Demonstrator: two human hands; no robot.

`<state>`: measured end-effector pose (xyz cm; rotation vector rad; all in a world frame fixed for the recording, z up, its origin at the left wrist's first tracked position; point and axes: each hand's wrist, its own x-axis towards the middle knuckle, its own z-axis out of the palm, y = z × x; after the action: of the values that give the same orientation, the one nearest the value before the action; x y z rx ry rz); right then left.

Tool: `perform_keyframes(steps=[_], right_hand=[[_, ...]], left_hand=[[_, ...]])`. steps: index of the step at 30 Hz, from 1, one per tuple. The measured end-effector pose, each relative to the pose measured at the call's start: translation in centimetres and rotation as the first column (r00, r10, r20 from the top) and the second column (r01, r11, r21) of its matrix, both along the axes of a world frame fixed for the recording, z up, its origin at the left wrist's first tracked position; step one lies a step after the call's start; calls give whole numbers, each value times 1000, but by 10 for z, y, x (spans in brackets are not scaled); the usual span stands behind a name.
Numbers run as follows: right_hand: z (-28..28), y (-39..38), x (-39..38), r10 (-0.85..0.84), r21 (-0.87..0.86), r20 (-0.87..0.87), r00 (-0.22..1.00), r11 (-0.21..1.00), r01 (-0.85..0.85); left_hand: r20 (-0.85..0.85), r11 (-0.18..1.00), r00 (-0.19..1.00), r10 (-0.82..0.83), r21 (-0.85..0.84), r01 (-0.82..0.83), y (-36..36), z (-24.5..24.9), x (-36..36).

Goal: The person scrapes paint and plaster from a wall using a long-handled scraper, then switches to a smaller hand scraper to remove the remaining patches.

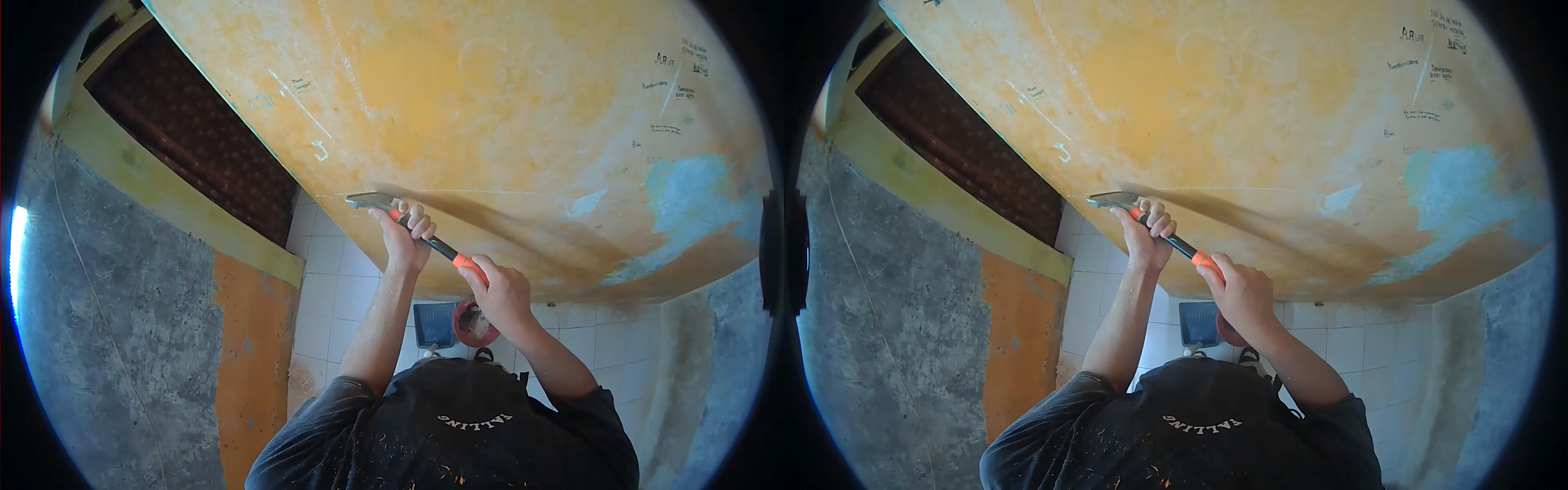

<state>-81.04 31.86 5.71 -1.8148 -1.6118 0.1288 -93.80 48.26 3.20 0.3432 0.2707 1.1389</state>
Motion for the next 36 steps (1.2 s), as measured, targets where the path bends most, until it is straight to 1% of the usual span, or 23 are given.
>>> perform_keyframes(steps=[4,7,11,13,16,19,22,25,27,28,33,36], right_hand=[[6,-14,21,-12,12,12,1000,1000,12],[5,-23,38,-15,-11,5,1000,1000,15],[12,-36,59,-21,-20,-7,1000,1000,21],[13,-44,70,-52,7,1,999,999,52],[13,-53,88,-57,-19,-11,998,998,57],[16,-55,94,-43,7,28,999,999,43],[15,-56,94,-38,38,35,999,999,36],[16,-62,94,-67,-19,33,997,998,68],[18,-70,98,-100,3,45,994,995,100],[18,-77,100,-119,28,46,992,993,118],[15,-106,122,-203,26,75,976,979,202],[9,-115,127,-215,7,38,976,977,215]], left_hand=[[0,1000,1000,-15,-13,15,-15,1,25],[24,999,999,-27,-46,28,-23,2,42],[45,997,997,-56,-45,58,-36,3,66],[61,996,995,-82,-30,84,-41,0,77],[57,994,994,-96,-41,99,-51,1,95],[76,996,994,-81,-28,83,-53,4,104],[49,998,997,-57,-38,59,-55,3,102],[45,995,995,-89,-40,91,-58,5,105],[71,992,991,-109,-60,114,-64,3,114],[84,990,988,-132,-45,137,-68,0,121],[104,969,964,-243,-12,246,-92,3,158],[76,968,966,-248,-23,250,-97,1,161]])
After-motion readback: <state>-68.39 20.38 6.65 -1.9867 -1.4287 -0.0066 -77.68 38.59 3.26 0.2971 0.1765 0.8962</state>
